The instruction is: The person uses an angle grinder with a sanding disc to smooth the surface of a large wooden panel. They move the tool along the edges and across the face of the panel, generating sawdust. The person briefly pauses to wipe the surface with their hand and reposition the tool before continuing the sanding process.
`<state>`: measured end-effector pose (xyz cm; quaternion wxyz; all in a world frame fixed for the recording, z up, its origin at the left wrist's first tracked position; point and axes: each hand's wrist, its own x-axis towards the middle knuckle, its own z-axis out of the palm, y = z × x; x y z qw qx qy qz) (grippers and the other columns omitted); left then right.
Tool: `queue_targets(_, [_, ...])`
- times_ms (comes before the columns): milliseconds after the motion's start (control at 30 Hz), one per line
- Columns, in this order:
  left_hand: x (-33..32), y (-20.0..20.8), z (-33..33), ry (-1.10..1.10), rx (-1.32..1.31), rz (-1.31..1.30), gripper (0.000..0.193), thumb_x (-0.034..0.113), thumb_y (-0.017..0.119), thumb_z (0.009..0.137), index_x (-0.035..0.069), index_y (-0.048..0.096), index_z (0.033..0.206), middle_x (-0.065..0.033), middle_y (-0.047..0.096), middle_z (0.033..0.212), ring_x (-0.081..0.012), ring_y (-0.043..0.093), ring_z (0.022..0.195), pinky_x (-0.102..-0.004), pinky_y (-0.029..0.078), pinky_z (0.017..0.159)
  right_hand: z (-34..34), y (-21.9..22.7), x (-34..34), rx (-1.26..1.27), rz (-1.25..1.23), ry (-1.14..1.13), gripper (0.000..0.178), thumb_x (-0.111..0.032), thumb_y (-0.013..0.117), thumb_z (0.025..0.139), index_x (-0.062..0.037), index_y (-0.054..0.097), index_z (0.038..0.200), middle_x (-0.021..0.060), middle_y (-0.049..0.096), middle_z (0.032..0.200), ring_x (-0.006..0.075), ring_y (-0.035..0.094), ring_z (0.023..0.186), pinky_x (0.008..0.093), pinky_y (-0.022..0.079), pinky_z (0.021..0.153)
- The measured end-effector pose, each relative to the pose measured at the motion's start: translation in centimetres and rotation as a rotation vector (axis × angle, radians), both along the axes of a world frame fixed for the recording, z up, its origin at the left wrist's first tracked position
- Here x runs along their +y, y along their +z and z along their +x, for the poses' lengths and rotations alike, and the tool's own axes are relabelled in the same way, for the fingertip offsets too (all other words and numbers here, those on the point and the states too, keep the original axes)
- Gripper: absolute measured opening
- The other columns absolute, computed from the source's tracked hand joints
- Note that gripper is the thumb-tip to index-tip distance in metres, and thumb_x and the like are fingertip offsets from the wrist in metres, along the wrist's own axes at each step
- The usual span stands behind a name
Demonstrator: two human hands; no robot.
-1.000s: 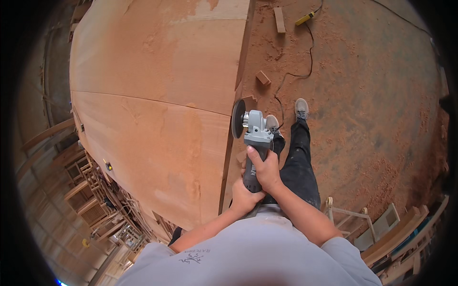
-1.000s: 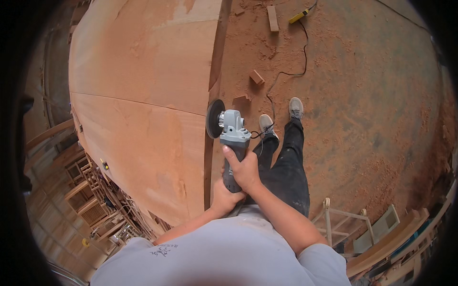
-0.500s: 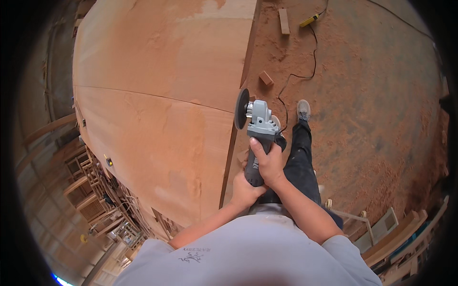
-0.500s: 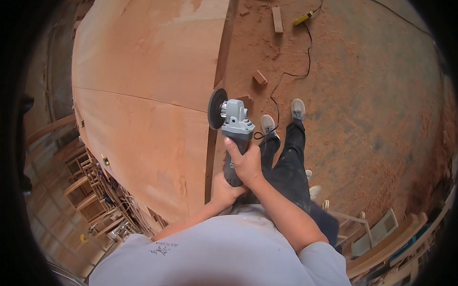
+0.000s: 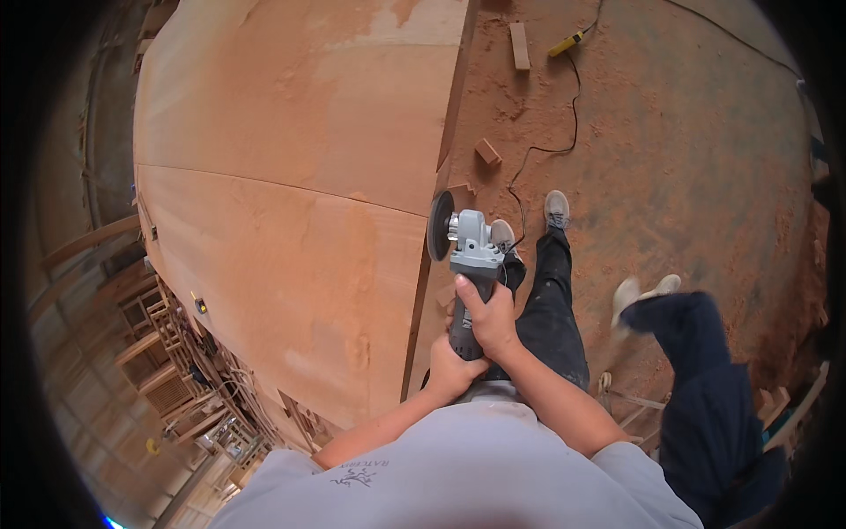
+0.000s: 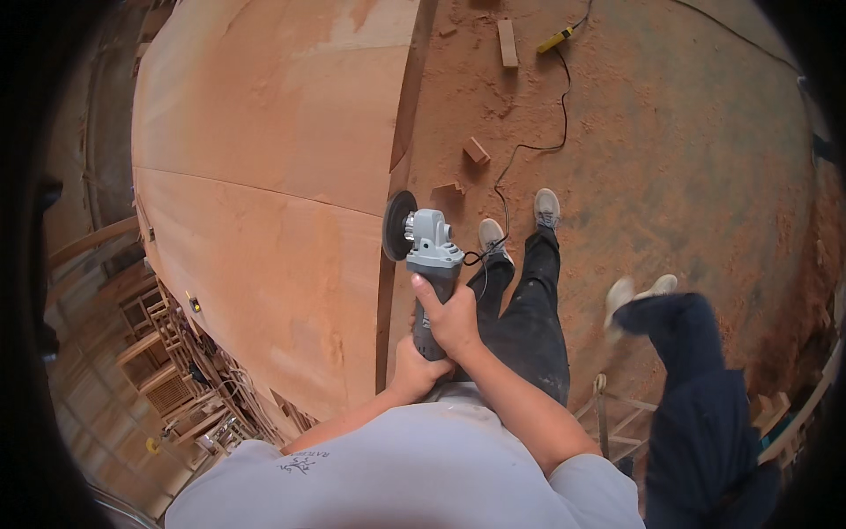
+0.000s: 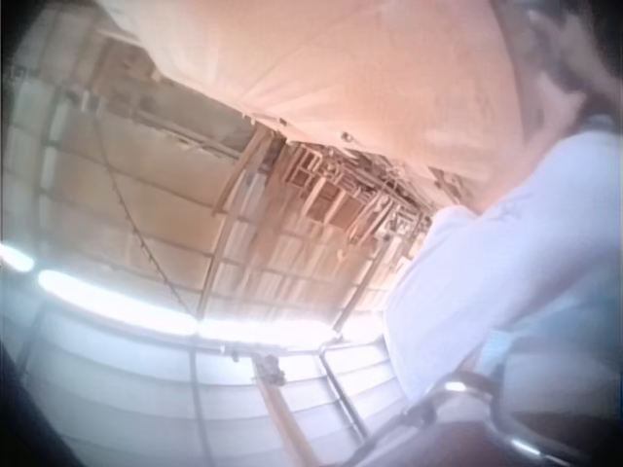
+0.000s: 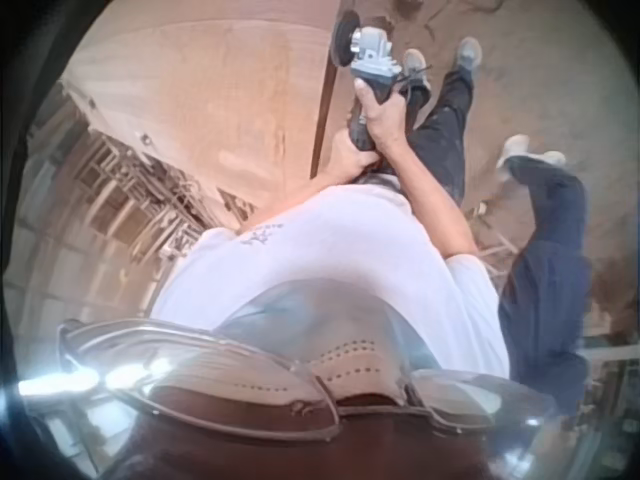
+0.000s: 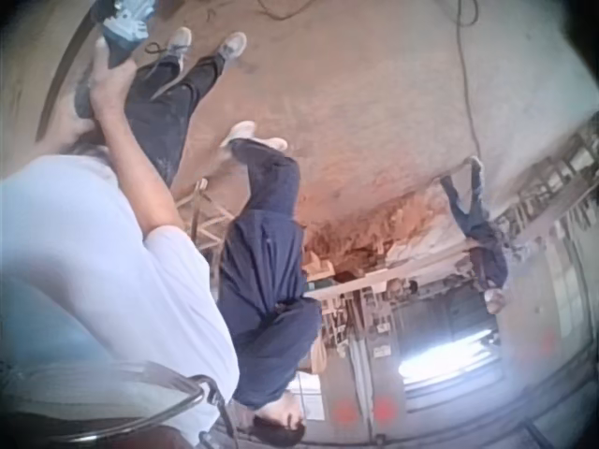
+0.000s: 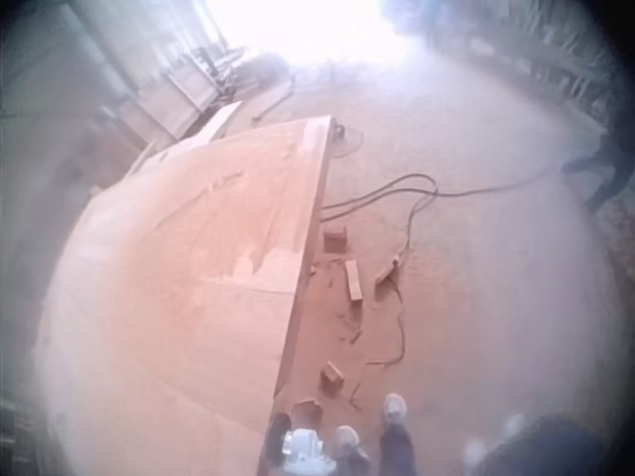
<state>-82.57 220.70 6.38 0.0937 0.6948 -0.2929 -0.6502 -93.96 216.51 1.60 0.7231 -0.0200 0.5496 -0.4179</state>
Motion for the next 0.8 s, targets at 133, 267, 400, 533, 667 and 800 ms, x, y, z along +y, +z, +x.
queue_targets(133, [-1.2,-0.8,0.1,-0.056,-0.022,-0.063,0.026,0.001,0.081,0.073,-0.003,0.067,0.095,-0.0080,0.070,0.080,-0.0188,0.070,0.068,-0.0342,0.055,0.061,-0.3,0.0,-1.3,-0.011,-0.010,-0.029,0.043,-0.040,0.075,0.100,0.0011,0.063,0.105,0.0092,0.067,0.078,0.0191,0.070,0.061,0.0336,0.058,0.056])
queue_targets(267, [-0.6,-1.0,-0.1,-0.011,0.015,-0.061,0.024,0.001,0.081,0.074,-0.003,0.067,0.093,-0.0073,0.070,0.078,-0.0182,0.069,0.064,-0.0339,0.054,0.058,-0.4,-0.2,-1.2,-0.007,0.000,-0.028,0.044,-0.040,0.076,0.100,0.0013,0.063,0.106,0.0095,0.067,0.078,0.0190,0.069,0.061,0.0341,0.058,0.057])
queue_targets(400, [-1.3,-0.6,-0.5,0.008,0.002,-0.022,0.025,0.001,0.080,0.074,-0.003,0.067,0.095,-0.0071,0.070,0.078,-0.0184,0.069,0.065,-0.0339,0.054,0.059,-0.5,-0.3,-1.7,-0.014,0.001,-0.053,0.044,-0.040,0.077,0.100,0.0010,0.062,0.103,0.0090,0.067,0.074,0.0191,0.070,0.061,0.0339,0.058,0.056])
queue_targets(533, [-3.0,-0.8,-0.9,-0.027,0.027,-0.021,0.026,0.001,0.080,0.074,-0.003,0.066,0.096,-0.0068,0.069,0.077,-0.0186,0.069,0.064,-0.0341,0.054,0.059,-0.8,-0.7,-2.8,-0.027,0.013,-0.103,0.043,-0.040,0.078,0.099,0.0005,0.064,0.096,0.0081,0.068,0.072,0.0183,0.070,0.058,0.0339,0.057,0.053])
queue_targets(667, [-2.9,-1.2,-1.0,-0.018,0.014,-0.012,0.024,0.000,0.079,0.074,-0.003,0.066,0.094,-0.0065,0.069,0.076,-0.0181,0.068,0.063,-0.0332,0.054,0.057,-1.0,-0.7,-3.2,-0.010,0.026,-0.093,0.043,-0.041,0.077,0.099,0.0001,0.064,0.098,0.0084,0.068,0.071,0.0183,0.070,0.059,0.0341,0.057,0.054])
queue_targets(800, [-3.2,-1.8,-1.0,-0.011,0.031,-0.039,0.023,-0.002,0.077,0.074,-0.003,0.066,0.094,-0.0062,0.068,0.076,-0.0177,0.068,0.062,-0.0322,0.053,0.057,-1.3,-1.2,-3.7,-0.011,-0.010,-0.085,0.043,-0.040,0.077,0.099,0.0006,0.063,0.100,0.0093,0.069,0.072,0.0184,0.070,0.059,0.0340,0.057,0.054])
